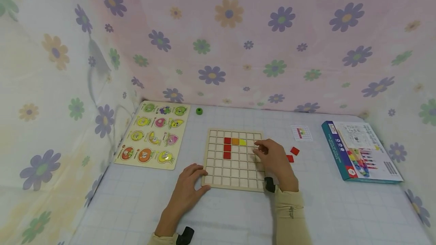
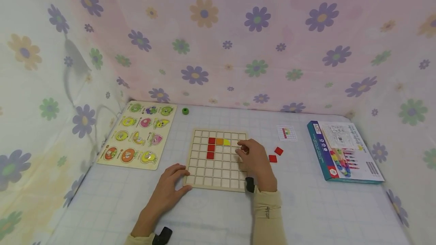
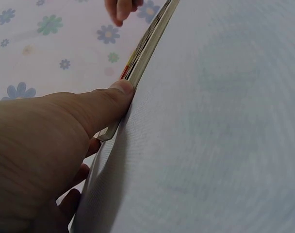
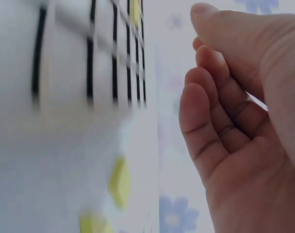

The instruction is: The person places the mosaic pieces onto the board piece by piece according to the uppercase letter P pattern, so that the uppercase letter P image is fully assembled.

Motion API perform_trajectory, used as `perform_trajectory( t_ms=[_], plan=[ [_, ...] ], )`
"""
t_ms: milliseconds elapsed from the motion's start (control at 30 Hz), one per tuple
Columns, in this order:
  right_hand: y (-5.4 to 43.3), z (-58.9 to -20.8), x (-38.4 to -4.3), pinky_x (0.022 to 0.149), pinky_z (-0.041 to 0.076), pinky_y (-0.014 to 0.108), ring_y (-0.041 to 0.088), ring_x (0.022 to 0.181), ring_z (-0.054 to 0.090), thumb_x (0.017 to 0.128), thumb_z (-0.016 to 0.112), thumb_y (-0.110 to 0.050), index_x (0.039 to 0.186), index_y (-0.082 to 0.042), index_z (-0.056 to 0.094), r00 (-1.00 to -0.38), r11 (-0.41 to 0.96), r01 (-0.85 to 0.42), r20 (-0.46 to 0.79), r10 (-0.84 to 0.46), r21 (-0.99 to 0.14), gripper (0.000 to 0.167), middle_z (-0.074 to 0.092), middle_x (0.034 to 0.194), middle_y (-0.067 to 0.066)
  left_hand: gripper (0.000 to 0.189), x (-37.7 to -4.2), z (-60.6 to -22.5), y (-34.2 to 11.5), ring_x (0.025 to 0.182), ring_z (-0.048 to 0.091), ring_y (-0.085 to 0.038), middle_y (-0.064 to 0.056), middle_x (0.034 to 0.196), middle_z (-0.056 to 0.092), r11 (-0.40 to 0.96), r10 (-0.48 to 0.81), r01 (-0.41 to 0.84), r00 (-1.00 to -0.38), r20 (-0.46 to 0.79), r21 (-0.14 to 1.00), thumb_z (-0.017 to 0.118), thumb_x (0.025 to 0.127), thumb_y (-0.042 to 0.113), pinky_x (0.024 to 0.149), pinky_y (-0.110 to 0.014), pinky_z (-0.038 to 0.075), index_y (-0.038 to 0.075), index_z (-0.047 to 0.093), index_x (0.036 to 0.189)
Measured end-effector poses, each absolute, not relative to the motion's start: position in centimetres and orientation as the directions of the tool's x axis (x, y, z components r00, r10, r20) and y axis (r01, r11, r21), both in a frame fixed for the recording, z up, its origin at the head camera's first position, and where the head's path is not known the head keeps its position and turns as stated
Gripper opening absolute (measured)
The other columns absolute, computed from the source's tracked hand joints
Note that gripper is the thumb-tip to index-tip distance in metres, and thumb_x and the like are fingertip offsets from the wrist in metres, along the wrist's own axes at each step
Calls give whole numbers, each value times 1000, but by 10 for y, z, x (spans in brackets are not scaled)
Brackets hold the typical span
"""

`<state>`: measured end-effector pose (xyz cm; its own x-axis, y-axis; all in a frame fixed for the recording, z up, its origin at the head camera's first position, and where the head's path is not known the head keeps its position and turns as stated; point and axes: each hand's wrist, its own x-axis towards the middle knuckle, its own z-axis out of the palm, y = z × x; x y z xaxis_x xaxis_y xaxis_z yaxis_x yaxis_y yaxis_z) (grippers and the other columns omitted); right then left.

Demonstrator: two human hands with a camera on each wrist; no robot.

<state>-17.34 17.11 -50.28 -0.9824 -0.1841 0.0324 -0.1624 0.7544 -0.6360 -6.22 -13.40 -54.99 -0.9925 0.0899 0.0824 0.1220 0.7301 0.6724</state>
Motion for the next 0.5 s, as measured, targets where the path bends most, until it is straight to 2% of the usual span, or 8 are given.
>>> perform_trajectory(
  t_ms=[167, 267, 333, 500],
  plan=[
    [210, -506, -171, 84, 55, 42, 26, 95, 63, 97, 70, -18, 127, -6, 69, -994, 773, -85, 0, -110, -629, 32, 67, 104, 10, 38, -62, -549, -134, 143, 45, -26, 3, 136, 61, 727, 87, 117, -993, 78, 676, 88, 80, 32, 121, -53, 37, 24, 70, 114],
    [229, -507, -168, 90, 55, 47, 30, 102, 63, 98, 69, -19, 132, -7, 66, -997, 775, 7, -66, -45, -632, 36, 67, 111, 12, 38, -62, -549, -134, 143, 45, -26, 3, 136, 62, 721, 90, 122, -992, 83, 682, 87, 80, 32, 121, -53, 37, 23, 70, 113],
    [239, -508, -166, 92, 55, 46, 30, 106, 62, 99, 68, -22, 135, -10, 64, -992, 776, 78, -128, -4, -626, 39, 66, 116, 13, 38, -62, -550, -134, 143, 46, -26, 3, 136, 62, 718, 90, 127, -992, 89, 685, 88, 80, 31, 121, -53, 37, 23, 70, 113],
    [261, -509, -163, 86, 53, 39, 31, 108, 59, 99, 69, -25, 140, -11, 61, -974, 783, 174, -221, 47, -598, 44, 65, 120, 14, 38, -63, -553, -135, 144, 45, -25, 4, 136, 61, 718, 85, 131, -991, 100, 684, 88, 80, 32, 122, -51, 36, 25, 70, 112]
  ],
)
